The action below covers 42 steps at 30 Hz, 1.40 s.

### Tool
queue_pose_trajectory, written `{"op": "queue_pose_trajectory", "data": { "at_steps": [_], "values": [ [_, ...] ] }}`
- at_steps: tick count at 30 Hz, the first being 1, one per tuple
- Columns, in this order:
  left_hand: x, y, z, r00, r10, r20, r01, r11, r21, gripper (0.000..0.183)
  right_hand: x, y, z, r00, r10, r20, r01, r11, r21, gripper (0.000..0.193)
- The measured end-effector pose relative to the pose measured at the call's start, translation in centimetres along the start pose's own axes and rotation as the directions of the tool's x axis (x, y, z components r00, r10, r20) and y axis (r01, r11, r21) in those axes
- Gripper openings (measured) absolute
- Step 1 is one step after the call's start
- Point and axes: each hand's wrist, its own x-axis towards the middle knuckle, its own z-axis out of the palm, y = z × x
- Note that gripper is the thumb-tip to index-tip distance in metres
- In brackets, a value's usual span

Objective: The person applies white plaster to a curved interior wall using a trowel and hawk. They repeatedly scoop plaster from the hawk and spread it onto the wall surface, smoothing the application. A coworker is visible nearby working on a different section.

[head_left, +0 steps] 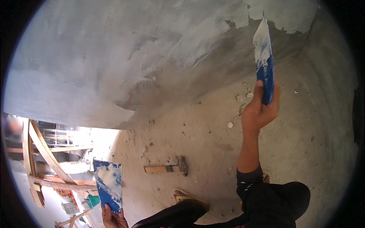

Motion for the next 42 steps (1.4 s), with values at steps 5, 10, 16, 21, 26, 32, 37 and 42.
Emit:
{"op": "queue_pose_trajectory", "data": {
  "at_steps": [5, 10, 16, 21, 26, 32, 37, 42],
  "values": [
    [3.1, 1.7, 0.0, 0.997, -0.017, 0.072, 0.014, 0.999, 0.040, 0.034, 1.3, 0.3, 4.4, 0.990, -0.068, 0.125, 0.084, 0.988, -0.131, 0.052],
    [5.8, 2.0, -2.9, 0.999, -0.032, 0.022, 0.029, 0.992, 0.123, 0.031, -4.4, -2.9, 8.5, 0.967, -0.106, 0.230, 0.120, 0.992, -0.047, 0.071],
    [11.0, -0.6, -8.2, 0.986, -0.118, 0.121, 0.113, 0.993, 0.043, 0.027, -10.8, -4.3, 7.7, 0.948, -0.018, 0.317, -0.018, 0.994, 0.112, 0.041],
    [12.7, -1.4, -10.2, 0.985, -0.125, 0.115, 0.114, 0.989, 0.098, 0.028, -2.1, 1.0, 1.3, 0.967, 0.250, -0.041, -0.252, 0.966, -0.061, 0.031],
    [15.1, -2.6, -11.2, 0.966, -0.166, 0.197, 0.152, 0.985, 0.081, 0.032, 2.8, 1.4, 1.4, 0.973, 0.195, -0.119, -0.195, 0.981, 0.014, 0.034],
    [16.2, -3.9, -13.1, 0.987, -0.080, 0.138, 0.052, 0.979, 0.196, 0.031, -2.5, 0.7, 6.0, 0.993, -0.077, 0.094, 0.091, 0.984, -0.155, 0.046],
    [15.5, -4.5, -13.9, 0.992, -0.107, 0.063, 0.093, 0.976, 0.195, 0.031, -12.4, -2.2, 11.3, 0.953, -0.171, 0.249, 0.198, 0.976, -0.088, 0.067],
    [15.4, -4.2, -16.5, 0.991, -0.133, 0.029, 0.124, 0.972, 0.200, 0.030, -21.4, -7.6, 14.1, 0.908, -0.097, 0.408, 0.094, 0.995, 0.029, 0.066]
  ]
}}
